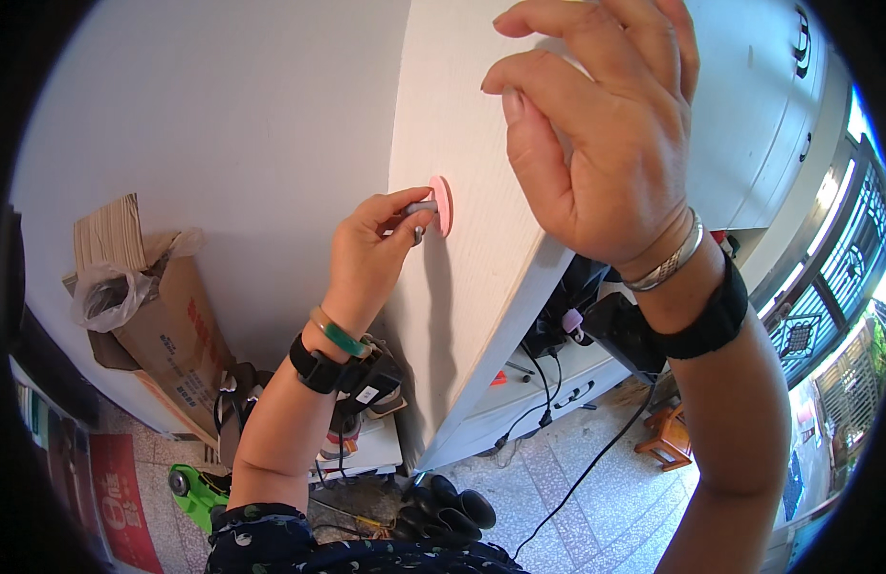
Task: The person removes an adhesive mounting disk and a metal hook from a plastic bag, peels the backing from the disk, attaches the hook, and presses the assembly onto a wall.
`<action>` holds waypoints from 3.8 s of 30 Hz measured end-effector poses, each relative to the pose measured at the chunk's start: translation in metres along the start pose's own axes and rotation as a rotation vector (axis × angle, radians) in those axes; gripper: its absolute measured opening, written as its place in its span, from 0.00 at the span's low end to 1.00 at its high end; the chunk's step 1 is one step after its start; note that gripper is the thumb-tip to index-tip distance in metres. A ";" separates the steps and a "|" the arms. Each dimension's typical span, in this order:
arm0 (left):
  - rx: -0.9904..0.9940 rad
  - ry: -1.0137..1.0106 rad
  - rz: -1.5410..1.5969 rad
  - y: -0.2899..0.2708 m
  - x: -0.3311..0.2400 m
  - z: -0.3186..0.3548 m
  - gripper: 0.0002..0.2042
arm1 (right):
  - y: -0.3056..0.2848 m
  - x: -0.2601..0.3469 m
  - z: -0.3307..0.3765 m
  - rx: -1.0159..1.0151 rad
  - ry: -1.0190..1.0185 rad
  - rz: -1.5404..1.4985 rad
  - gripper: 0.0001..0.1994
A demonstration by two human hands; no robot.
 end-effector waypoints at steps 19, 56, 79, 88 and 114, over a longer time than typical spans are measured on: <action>0.240 -0.083 0.029 0.000 -0.004 -0.016 0.06 | 0.005 0.002 -0.003 0.060 -0.021 0.036 0.10; 0.133 0.302 -0.195 -0.004 -0.024 0.006 0.26 | -0.003 -0.002 0.003 -0.108 0.006 -0.100 0.05; -0.069 0.324 -0.410 0.017 -0.032 0.010 0.13 | -0.001 0.001 0.003 -0.059 -0.021 -0.101 0.06; -0.104 0.264 -0.738 0.036 -0.050 0.038 0.22 | -0.004 0.000 0.001 -0.086 0.014 -0.107 0.06; -0.061 0.219 -0.232 0.052 0.004 0.048 0.28 | -0.002 0.002 0.003 -0.077 -0.019 -0.076 0.06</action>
Point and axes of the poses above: each hand's wrist, its own z-axis away from the middle knuckle, its own y-axis out of the palm, x = y × z, the point moved 6 cm from there along -z, towards the middle knuckle, and after that the axes turned 7 degrees about x, right-handed, at the moved point
